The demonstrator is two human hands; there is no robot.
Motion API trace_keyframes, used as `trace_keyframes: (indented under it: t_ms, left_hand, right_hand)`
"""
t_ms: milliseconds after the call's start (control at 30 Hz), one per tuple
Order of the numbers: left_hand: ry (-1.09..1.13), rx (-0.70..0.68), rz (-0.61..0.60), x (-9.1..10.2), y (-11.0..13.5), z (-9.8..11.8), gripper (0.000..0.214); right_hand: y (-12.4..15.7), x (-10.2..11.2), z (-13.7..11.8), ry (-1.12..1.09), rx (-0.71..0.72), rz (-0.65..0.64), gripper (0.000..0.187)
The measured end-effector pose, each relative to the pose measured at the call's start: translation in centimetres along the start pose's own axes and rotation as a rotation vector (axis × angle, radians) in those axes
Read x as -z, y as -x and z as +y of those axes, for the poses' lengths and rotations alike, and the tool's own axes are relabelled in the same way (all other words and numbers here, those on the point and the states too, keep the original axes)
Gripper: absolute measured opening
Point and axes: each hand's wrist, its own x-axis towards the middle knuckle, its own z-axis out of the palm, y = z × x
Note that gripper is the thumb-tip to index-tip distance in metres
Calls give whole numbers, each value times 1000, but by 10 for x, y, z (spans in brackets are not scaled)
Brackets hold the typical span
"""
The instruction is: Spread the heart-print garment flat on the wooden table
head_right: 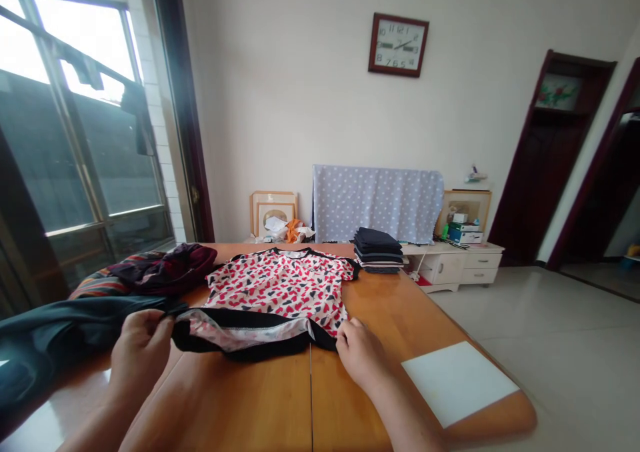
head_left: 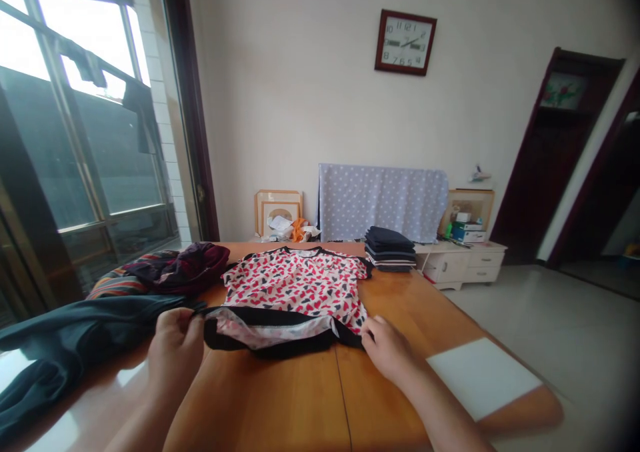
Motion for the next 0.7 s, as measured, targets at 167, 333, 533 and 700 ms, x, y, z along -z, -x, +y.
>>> trace_keyframes:
  t_ms: [167, 333, 533, 700]
  left_hand:
    - [-224, -186, 92, 11, -1, 3, 28]
    - [-161, -30, -49, 3, 4, -8, 32]
    - [-360, -115, -380, 2, 12, -21, 45]
    - [-481, -147, -463, 3, 18, -30, 38]
  right_hand:
    - [-7, 1, 16, -331, -203, 138, 22]
    - [8, 9, 1, -241, -17, -56, 24]
    - [15, 8, -13, 32, 113, -98, 9]
    - [12, -5, -6, 66, 130, -63, 13]
